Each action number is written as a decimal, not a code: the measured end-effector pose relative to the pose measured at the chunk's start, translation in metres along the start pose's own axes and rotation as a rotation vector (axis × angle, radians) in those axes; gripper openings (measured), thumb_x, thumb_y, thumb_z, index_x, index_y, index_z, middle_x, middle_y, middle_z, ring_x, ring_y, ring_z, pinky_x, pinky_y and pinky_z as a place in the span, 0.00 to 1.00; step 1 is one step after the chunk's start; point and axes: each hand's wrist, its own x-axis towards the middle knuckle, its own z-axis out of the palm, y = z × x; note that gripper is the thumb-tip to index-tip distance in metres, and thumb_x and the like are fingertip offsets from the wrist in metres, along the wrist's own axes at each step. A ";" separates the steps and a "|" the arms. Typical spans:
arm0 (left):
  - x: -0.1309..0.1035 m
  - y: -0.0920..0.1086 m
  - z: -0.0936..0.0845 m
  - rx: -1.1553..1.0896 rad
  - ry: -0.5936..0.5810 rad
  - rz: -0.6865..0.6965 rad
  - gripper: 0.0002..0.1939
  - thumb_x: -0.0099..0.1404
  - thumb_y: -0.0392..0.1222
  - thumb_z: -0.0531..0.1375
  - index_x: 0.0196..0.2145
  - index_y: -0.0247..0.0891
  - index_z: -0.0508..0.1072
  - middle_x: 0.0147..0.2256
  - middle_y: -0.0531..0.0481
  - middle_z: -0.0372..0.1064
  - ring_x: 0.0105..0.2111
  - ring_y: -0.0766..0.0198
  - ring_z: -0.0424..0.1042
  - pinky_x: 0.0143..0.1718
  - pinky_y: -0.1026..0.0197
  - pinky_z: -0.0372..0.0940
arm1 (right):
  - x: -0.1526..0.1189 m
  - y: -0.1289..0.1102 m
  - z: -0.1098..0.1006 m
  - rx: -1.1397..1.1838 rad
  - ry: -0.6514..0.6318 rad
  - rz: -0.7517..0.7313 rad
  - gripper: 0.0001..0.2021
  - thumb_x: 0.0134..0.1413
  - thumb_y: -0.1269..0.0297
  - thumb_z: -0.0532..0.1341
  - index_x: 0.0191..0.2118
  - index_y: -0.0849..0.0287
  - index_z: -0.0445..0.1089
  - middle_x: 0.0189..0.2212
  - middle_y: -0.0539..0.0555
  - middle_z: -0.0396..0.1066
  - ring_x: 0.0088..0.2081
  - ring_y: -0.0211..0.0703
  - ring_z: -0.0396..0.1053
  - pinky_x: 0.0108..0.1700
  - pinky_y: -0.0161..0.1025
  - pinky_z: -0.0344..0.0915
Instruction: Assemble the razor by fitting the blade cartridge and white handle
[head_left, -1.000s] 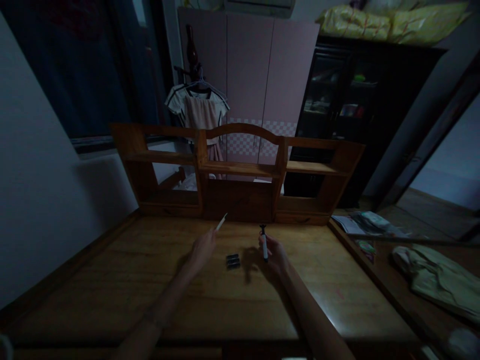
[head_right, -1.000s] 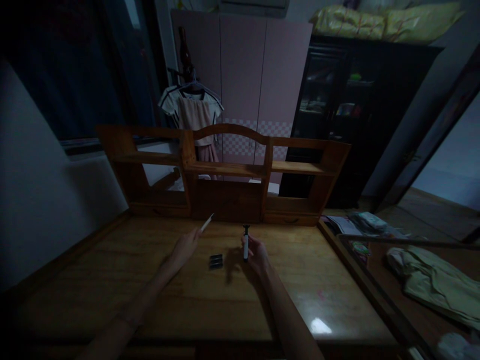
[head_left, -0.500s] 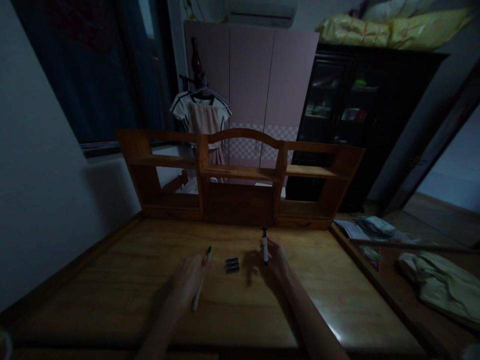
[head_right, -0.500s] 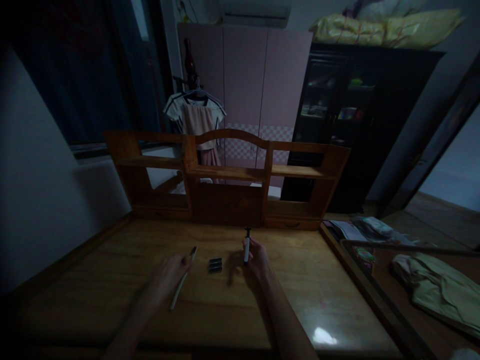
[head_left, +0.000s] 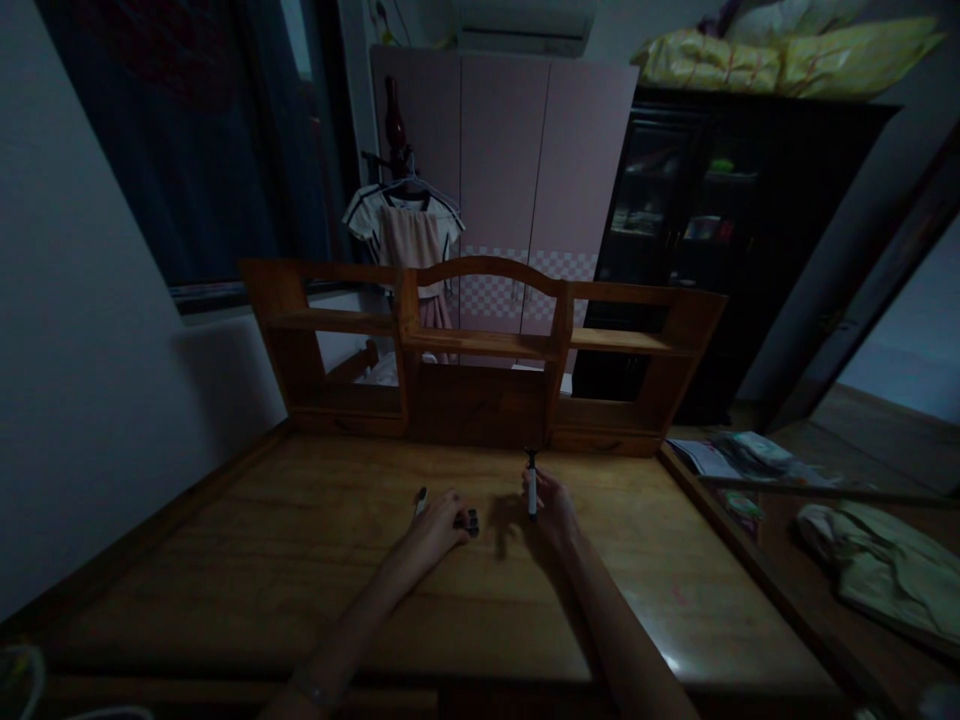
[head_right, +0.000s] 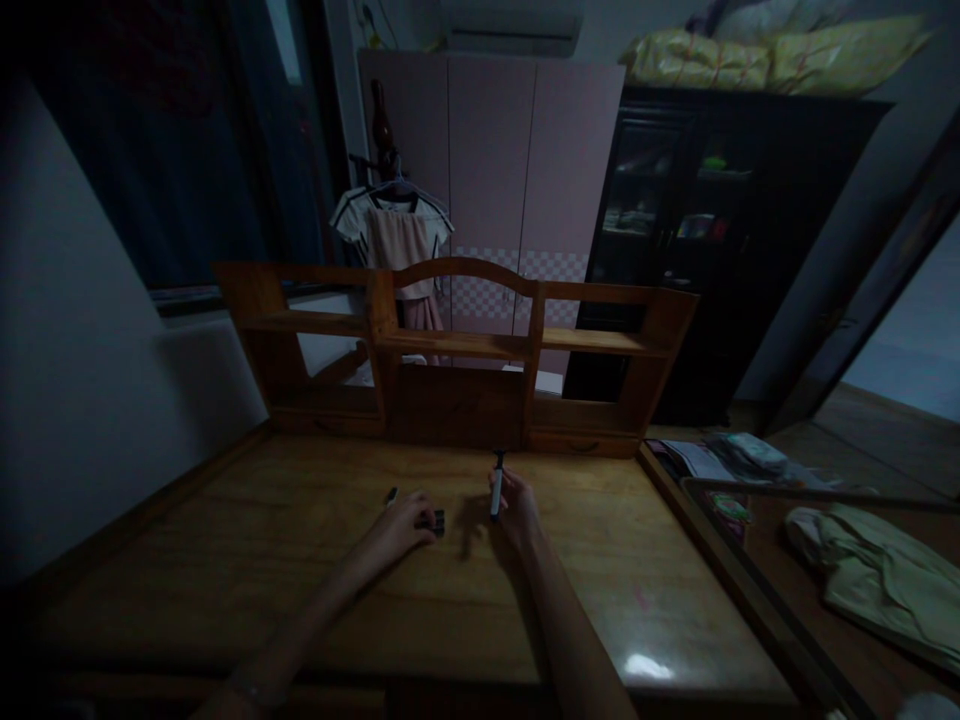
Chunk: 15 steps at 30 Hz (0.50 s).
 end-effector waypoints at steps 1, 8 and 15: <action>0.002 0.001 -0.001 0.010 -0.009 -0.010 0.07 0.47 0.33 0.65 0.28 0.39 0.73 0.36 0.50 0.67 0.39 0.59 0.66 0.41 0.60 0.59 | 0.000 0.000 0.000 0.004 0.004 -0.001 0.05 0.51 0.63 0.58 0.32 0.58 0.67 0.25 0.50 0.68 0.22 0.36 0.65 0.21 0.33 0.62; 0.010 0.008 -0.002 0.090 -0.044 -0.137 0.08 0.44 0.32 0.66 0.24 0.36 0.72 0.32 0.52 0.67 0.36 0.61 0.66 0.37 0.63 0.56 | 0.002 0.003 -0.002 0.092 0.034 0.055 0.03 0.49 0.66 0.59 0.31 0.59 0.67 0.25 0.49 0.69 0.23 0.34 0.66 0.24 0.30 0.63; 0.009 0.000 0.000 0.013 0.062 -0.083 0.06 0.45 0.34 0.65 0.24 0.35 0.71 0.31 0.50 0.68 0.35 0.60 0.66 0.36 0.62 0.56 | 0.003 0.003 -0.004 0.096 -0.027 0.039 0.04 0.49 0.64 0.60 0.32 0.58 0.66 0.24 0.49 0.68 0.22 0.32 0.65 0.22 0.29 0.61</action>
